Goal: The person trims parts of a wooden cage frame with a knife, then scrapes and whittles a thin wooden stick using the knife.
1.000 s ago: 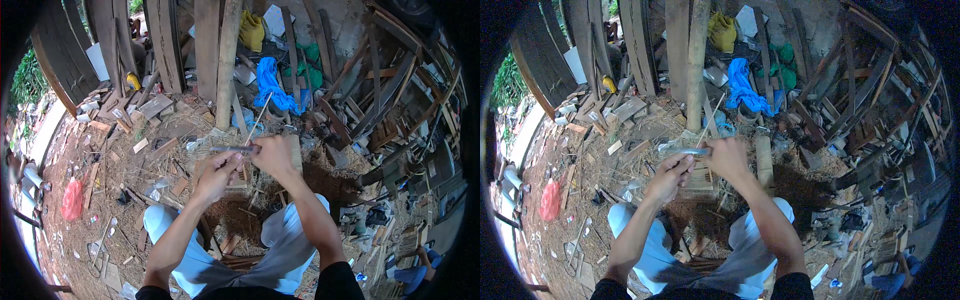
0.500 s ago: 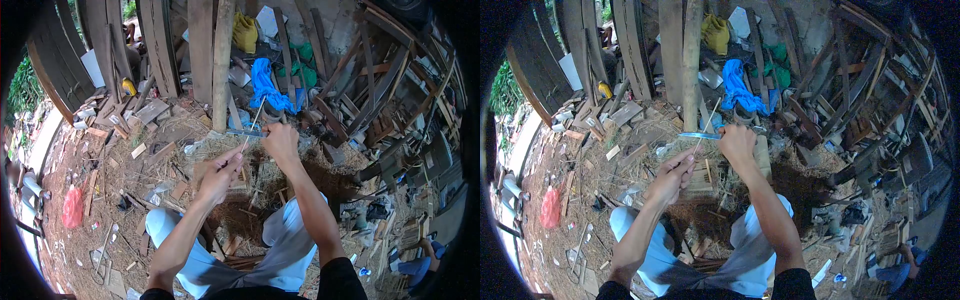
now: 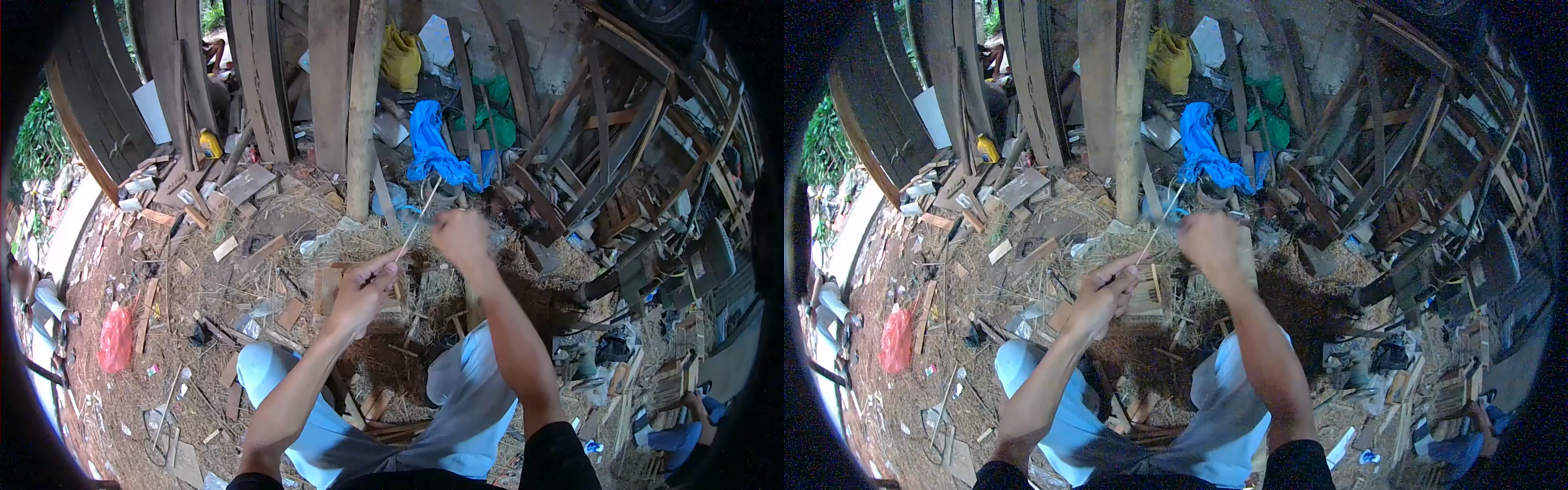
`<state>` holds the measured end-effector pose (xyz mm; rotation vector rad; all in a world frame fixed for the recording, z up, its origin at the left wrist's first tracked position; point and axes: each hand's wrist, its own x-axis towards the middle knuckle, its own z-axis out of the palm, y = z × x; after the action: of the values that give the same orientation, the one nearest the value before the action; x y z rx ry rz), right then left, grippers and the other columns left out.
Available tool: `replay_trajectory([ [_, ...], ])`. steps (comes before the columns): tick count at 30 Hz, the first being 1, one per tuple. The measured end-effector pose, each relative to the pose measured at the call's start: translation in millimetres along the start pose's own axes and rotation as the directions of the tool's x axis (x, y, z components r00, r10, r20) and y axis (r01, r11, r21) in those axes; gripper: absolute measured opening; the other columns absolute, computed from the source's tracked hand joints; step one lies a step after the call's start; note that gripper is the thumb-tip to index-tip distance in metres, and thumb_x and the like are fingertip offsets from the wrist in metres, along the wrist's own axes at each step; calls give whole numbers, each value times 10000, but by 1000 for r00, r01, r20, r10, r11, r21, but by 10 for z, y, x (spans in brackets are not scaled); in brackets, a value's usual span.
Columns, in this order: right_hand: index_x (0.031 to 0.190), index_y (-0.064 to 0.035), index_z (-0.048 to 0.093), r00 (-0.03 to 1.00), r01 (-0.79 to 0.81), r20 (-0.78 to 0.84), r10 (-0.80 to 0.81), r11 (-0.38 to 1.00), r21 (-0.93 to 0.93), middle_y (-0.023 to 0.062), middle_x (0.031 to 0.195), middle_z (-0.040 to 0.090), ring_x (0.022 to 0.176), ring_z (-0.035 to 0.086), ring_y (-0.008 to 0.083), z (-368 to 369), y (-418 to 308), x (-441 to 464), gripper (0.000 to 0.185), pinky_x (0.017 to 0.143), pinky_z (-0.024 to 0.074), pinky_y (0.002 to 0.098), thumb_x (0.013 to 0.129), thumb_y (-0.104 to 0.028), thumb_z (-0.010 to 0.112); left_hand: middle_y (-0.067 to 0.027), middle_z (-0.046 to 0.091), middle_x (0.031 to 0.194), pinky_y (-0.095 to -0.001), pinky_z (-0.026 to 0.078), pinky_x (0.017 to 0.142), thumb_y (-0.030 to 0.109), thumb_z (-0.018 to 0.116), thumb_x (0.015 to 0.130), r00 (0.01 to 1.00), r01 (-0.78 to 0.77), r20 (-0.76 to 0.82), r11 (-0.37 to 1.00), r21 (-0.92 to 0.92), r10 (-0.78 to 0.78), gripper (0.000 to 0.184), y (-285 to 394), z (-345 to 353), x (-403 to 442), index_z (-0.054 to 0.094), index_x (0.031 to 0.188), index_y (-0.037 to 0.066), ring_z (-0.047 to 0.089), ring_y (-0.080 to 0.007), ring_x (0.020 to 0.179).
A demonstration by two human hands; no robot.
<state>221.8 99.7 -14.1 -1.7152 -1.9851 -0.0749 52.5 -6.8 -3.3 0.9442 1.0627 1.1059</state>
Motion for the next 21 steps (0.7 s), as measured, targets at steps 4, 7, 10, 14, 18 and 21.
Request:
replay_trajectory([
  [4,731,-79,685,979,205,-7,-205,977,60,179,681,636,648,639,356,222,-111,-83,163,608,527,440,696,-230,633,72,400,681,-167,221,444,164,503,937,999,-9,40,1000,-23,10,302,-62,-66,29,556,1232,127,293,-5,537],
  [7,720,-78,684,991,-128,-50,127,992,-10,187,672,632,640,636,361,151,240,240,164,627,527,440,699,-230,625,70,389,677,-172,213,433,162,489,943,993,64,99,997,46,-69,297,-49,-55,-35,557,1231,129,293,-7,533],
  [10,722,-75,686,991,-94,-97,97,995,42,191,669,630,651,639,358,66,300,187,165,644,527,436,708,-223,617,69,374,674,-173,211,421,165,485,944,992,72,105,997,2,-72,299,-154,46,-16,548,1234,126,279,-10,508],
  [14,730,-63,686,991,67,110,-73,996,53,198,671,630,651,640,356,-144,-60,-61,155,651,527,434,705,-197,613,73,362,669,-173,216,426,180,478,947,995,73,72,996,-48,-70,300,-102,46,34,547,1237,145,277,-14,509],
  [18,733,-62,686,1000,27,6,-27,1000,8,204,694,637,666,644,354,73,221,164,143,653,525,437,688,-172,606,80,352,647,-175,211,416,187,484,943,1000,19,25,1000,7,-19,298,-17,31,33,550,1232,147,272,-9,488],
  [21,722,-38,678,986,-133,-112,123,987,-84,203,708,642,681,648,355,103,557,313,158,655,526,435,691,-172,600,85,341,635,-174,209,412,186,486,941,997,57,58,998,-15,-56,301,-19,-53,48,550,1231,134,268,-7,482],
])
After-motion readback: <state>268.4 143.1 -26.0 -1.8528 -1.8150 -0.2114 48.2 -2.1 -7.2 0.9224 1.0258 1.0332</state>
